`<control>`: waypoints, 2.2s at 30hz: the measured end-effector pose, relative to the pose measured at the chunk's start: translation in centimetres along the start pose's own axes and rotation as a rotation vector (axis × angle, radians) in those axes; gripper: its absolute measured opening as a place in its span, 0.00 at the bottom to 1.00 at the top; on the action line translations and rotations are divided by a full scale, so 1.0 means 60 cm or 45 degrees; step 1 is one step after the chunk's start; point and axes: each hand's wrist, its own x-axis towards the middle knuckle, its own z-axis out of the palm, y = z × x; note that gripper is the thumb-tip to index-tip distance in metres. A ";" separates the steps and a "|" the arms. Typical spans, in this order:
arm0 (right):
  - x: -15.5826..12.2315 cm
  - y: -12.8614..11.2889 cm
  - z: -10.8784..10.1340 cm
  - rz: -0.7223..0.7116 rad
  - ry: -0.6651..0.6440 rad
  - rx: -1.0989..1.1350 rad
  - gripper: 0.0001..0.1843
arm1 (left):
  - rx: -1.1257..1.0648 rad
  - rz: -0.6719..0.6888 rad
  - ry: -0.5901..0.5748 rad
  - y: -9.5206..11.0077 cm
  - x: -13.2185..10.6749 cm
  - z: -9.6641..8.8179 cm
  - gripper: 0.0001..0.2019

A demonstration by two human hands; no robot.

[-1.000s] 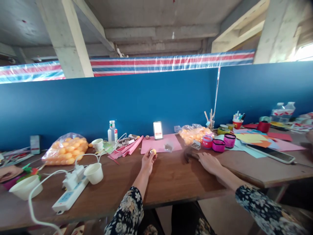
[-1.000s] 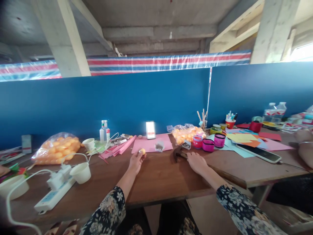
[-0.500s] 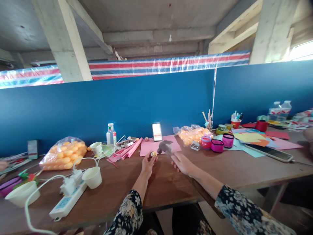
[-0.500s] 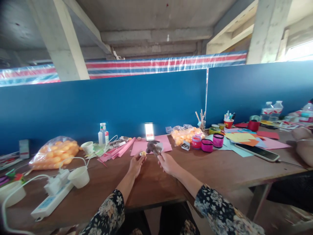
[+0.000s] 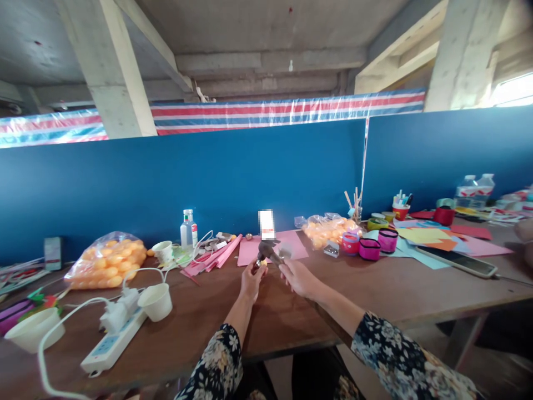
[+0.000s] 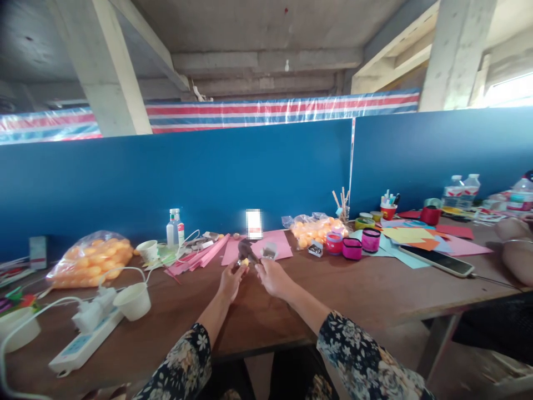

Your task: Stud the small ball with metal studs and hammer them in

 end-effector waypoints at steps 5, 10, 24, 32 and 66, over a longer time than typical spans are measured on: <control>0.001 -0.001 0.000 0.041 -0.006 0.093 0.13 | -0.045 -0.035 0.013 -0.004 0.003 -0.002 0.25; 0.007 -0.005 -0.014 0.109 0.035 0.264 0.14 | -0.106 -0.057 0.015 0.003 -0.001 0.000 0.27; 0.011 0.010 -0.004 0.170 -0.016 0.335 0.12 | -0.168 -0.047 -0.021 0.007 -0.002 0.003 0.24; 0.010 0.012 -0.001 0.197 -0.013 0.369 0.12 | -0.240 -0.065 -0.019 0.012 -0.006 0.007 0.22; 0.020 -0.013 -0.024 0.149 -0.003 0.354 0.11 | -0.314 -0.107 0.037 0.011 -0.001 0.003 0.19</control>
